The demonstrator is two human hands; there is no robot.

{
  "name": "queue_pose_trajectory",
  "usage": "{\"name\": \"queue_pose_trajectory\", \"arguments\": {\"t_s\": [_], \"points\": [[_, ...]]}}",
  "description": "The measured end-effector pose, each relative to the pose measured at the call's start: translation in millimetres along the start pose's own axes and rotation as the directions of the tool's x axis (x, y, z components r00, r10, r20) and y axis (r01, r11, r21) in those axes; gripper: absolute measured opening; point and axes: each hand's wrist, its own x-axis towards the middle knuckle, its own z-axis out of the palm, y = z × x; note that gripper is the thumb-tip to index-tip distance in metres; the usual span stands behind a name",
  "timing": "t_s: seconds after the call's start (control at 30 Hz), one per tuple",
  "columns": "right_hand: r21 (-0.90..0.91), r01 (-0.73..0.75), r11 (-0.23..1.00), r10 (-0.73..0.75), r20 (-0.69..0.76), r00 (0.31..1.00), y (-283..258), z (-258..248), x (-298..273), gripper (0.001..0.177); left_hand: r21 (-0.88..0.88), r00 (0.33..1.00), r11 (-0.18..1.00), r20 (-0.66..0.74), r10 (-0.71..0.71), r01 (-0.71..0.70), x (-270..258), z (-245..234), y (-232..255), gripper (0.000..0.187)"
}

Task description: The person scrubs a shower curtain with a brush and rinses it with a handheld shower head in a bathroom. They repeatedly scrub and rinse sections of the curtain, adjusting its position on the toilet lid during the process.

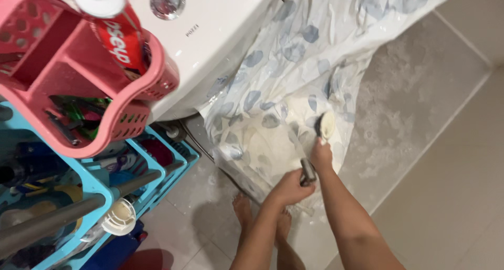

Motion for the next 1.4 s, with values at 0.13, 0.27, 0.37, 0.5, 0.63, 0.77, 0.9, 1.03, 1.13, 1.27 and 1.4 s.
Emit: {"name": "queue_pose_trajectory", "arguments": {"t_s": [0.13, 0.27, 0.37, 0.5, 0.63, 0.77, 0.9, 1.03, 1.13, 1.27, 1.4], "points": [[-0.048, 0.070, 0.996, -0.067, 0.063, 0.996, -54, -6, 38, 0.066, 0.066, 0.994, 0.998, 0.106, -0.007, 0.000, 10, 6, 0, 0.027], [0.076, -0.041, 0.996, 0.040, 0.013, 0.999, 2, -46, 0, 0.066, 0.028, 0.970, 0.999, 0.243, -0.029, 0.023, 8, 11, -5, 0.027], [0.013, -0.139, 0.990, 0.139, -0.038, 0.990, 33, -50, -19, 0.069, 0.075, 0.955, 0.997, 0.297, 0.002, -0.025, 4, 20, -8, 0.026], [0.023, -0.101, 0.995, 0.098, 0.085, 0.992, 6, -22, 14, 0.064, -0.049, 0.908, 0.995, 0.406, 0.102, -0.089, 7, 40, -11, 0.029], [-0.056, -0.048, 0.997, 0.053, 0.092, 0.994, -10, -19, 35, 0.067, -0.177, 0.936, 0.979, 0.350, -0.035, 0.103, 12, 38, -27, 0.027], [-0.076, 0.159, 0.984, -0.164, -0.064, 0.984, 40, -48, -20, 0.064, -0.126, 0.987, 0.992, 0.156, 0.044, -0.024, -1, 7, -33, 0.035], [-0.115, 0.097, 0.989, -0.107, -0.085, 0.991, 75, -66, -61, 0.062, 0.122, 0.982, 0.980, -0.086, 0.169, -0.158, -32, -29, -21, 0.058], [-0.082, 0.160, 0.984, -0.167, -0.085, 0.982, 32, -54, -3, 0.059, 0.114, 0.932, 0.955, -0.277, -0.235, 0.275, -61, -61, -15, 0.059], [0.001, 0.393, 0.920, -0.392, -0.079, 0.917, -21, -29, 59, 0.062, 0.087, 0.875, 0.958, -0.437, -0.209, 0.272, -82, -84, -34, 0.039], [-0.078, 0.371, 0.925, -0.338, 0.272, 0.901, -33, 21, 19, 0.056, -0.165, 0.756, 0.981, -0.654, -0.033, -0.100, -106, -91, -65, 0.032], [-0.418, 0.615, 0.669, -0.336, 0.568, 0.751, 45, 15, -102, 0.060, -0.272, 0.700, 0.952, -0.708, -0.099, -0.140, -133, -89, -63, 0.027]]}}
